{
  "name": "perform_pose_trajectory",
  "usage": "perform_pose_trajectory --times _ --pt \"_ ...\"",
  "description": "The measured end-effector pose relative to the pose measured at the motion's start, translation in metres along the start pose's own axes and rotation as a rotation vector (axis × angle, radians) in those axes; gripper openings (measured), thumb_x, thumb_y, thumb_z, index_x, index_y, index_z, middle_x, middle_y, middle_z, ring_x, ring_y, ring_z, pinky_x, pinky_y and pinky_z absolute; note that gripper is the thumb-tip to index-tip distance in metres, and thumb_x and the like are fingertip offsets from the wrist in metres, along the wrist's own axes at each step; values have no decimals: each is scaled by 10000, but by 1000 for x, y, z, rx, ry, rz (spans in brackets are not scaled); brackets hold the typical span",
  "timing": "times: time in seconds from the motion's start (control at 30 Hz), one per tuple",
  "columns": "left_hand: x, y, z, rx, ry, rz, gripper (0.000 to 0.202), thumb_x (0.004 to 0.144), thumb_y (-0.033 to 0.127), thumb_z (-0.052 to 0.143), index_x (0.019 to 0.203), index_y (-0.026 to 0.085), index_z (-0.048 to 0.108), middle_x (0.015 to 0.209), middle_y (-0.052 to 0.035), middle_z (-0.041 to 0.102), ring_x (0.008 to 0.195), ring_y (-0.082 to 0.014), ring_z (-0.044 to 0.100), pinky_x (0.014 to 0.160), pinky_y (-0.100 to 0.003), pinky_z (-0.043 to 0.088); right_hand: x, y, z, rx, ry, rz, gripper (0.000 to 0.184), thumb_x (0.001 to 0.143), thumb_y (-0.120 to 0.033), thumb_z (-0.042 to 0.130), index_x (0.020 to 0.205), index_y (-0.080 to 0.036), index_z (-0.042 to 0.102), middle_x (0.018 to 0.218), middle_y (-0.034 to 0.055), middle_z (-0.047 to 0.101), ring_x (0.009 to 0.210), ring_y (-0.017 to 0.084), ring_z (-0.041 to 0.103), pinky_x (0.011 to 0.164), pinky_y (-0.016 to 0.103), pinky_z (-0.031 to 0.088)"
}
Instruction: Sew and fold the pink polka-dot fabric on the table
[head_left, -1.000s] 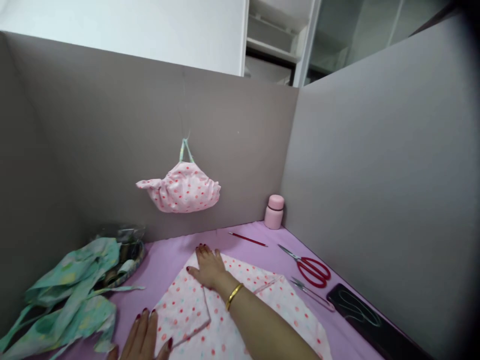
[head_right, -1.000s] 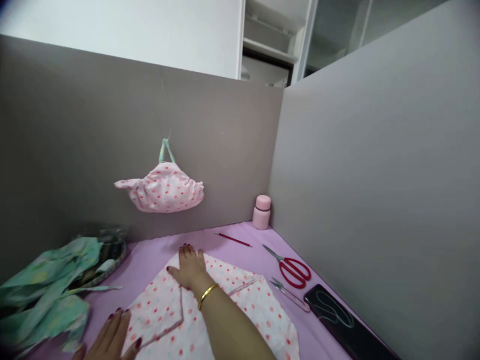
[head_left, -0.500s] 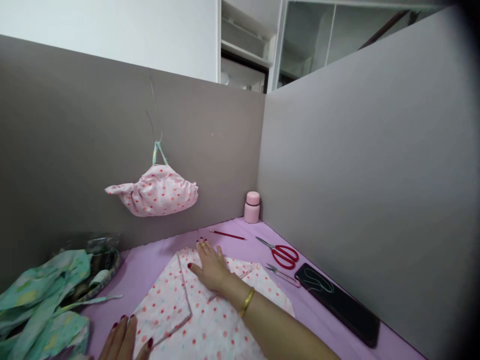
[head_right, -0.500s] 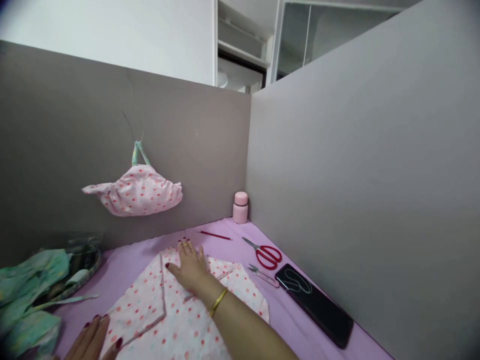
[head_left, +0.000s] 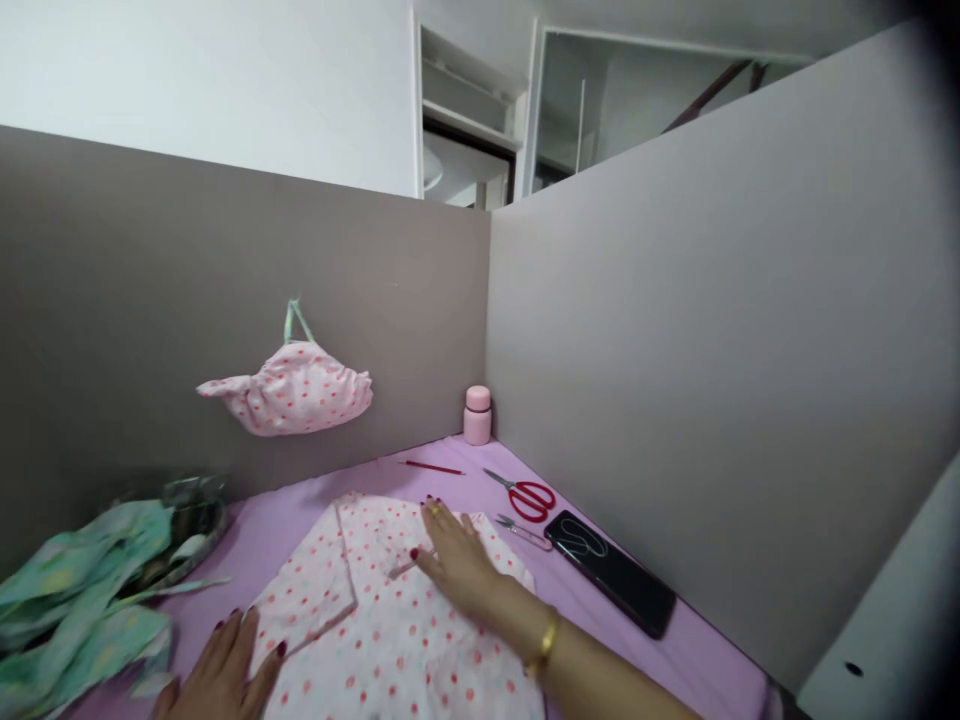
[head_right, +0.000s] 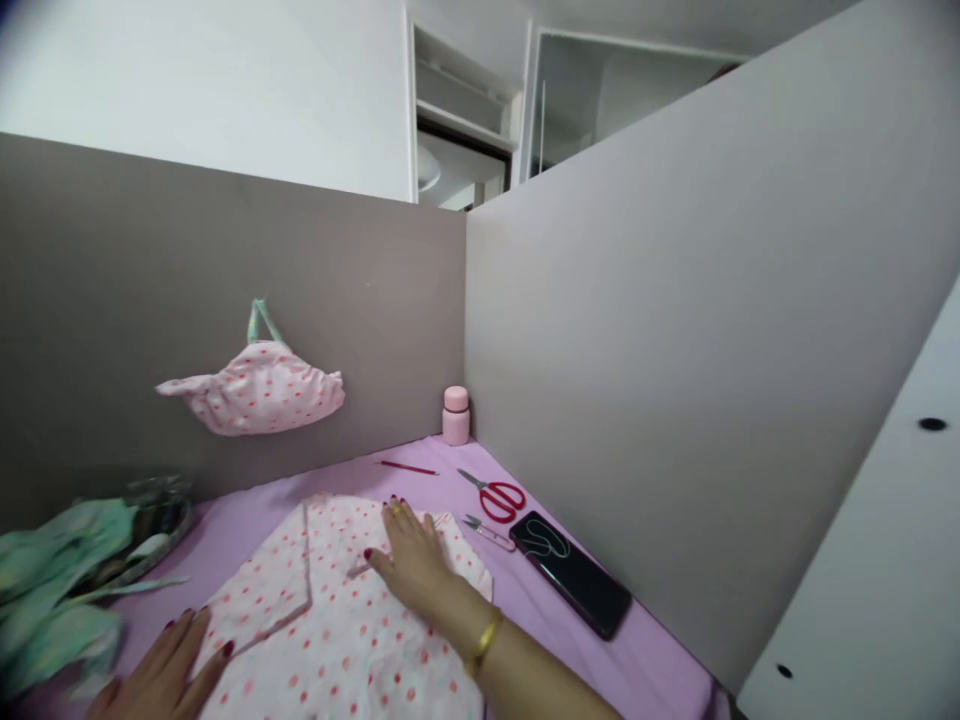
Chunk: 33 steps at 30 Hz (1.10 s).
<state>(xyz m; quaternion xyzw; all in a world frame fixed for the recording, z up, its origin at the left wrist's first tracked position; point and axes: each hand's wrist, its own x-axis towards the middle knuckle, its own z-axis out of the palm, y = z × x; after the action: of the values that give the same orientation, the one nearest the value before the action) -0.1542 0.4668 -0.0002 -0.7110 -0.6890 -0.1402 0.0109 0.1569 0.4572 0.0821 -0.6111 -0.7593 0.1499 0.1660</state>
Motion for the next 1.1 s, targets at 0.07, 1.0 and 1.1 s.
perform_pose_trajectory --times 0.07,1.0,1.1 --pt "-4 7 -13 18 -15 27 573 833 401 288 1322 117 380 1409 -135 367 1312 -270 296 1001 -541 286 -42 -1 -2 33 -32 -6 664 909 -528 217 1431 -134 101 1493 84 82 1367 224 59 1088 489 90" --pt "-105 49 -102 -205 -201 144 387 870 354 382 1207 214 510 1195 -67 600 1093 -205 533 945 -370 389 -121 -67 22 -13 -351 -418 607 869 -388 421 1405 -166 243 1463 89 204 1343 244 186 1090 487 138" --pt "-101 15 -103 -182 -181 87 338 885 347 337 1060 233 602 984 -39 686 908 -198 608 835 -351 425 -126 -74 36 1 -519 -457 739 823 -461 486 1405 -104 205 1454 148 135 1347 306 122 1066 565 80"
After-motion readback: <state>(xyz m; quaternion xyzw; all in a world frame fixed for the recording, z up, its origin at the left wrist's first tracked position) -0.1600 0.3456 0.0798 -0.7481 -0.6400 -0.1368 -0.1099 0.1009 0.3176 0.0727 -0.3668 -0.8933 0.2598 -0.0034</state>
